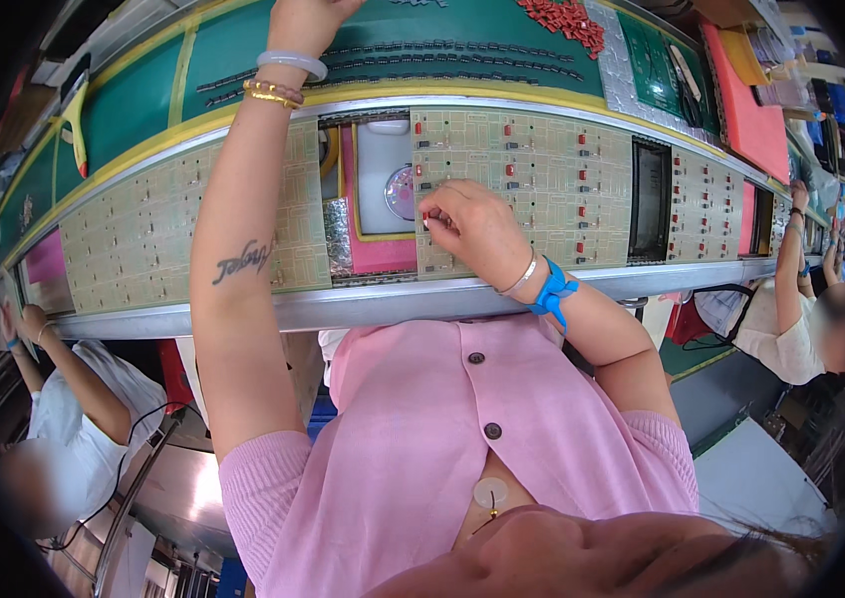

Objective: Manually inserting and assembling electronic components onto printed circuit boards on a factory production line.

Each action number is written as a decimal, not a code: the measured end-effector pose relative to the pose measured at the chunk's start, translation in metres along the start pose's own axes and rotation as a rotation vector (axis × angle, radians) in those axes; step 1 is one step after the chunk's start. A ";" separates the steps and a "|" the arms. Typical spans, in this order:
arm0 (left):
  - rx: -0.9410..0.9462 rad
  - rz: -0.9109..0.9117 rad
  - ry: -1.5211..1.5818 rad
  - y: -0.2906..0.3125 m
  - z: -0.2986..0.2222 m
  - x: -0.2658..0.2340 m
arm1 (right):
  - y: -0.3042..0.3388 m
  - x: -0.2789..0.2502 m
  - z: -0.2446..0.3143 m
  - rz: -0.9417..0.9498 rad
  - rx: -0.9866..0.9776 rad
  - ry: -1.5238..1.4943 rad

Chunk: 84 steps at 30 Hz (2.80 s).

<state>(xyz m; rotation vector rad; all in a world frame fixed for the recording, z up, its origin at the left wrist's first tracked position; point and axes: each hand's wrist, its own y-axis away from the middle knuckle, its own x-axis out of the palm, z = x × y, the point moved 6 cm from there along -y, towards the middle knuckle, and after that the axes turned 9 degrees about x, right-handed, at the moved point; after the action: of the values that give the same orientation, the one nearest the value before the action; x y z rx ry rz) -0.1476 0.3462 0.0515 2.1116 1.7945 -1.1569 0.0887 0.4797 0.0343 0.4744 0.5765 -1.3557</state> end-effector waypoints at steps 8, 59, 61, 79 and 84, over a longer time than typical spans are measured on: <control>-0.062 0.031 0.162 0.037 -0.034 -0.011 | 0.000 0.003 0.004 -0.028 -0.019 0.063; 0.137 0.346 -0.045 0.207 -0.106 0.004 | -0.107 -0.169 -0.133 -0.444 -0.017 0.743; 0.141 0.347 -0.055 0.208 -0.107 0.006 | -0.107 -0.168 -0.137 -0.463 0.004 0.742; 0.256 0.407 -0.166 0.200 -0.119 0.010 | -0.071 -0.165 -0.084 -0.405 0.167 0.347; 0.296 0.399 -0.069 0.146 -0.110 -0.006 | -0.029 -0.132 -0.047 -0.319 0.017 0.108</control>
<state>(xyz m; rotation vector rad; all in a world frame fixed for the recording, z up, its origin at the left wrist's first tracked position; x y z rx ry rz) 0.0324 0.3622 0.0791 2.4033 1.1512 -1.4224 0.0392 0.6058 0.0821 0.4854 0.7535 -1.6462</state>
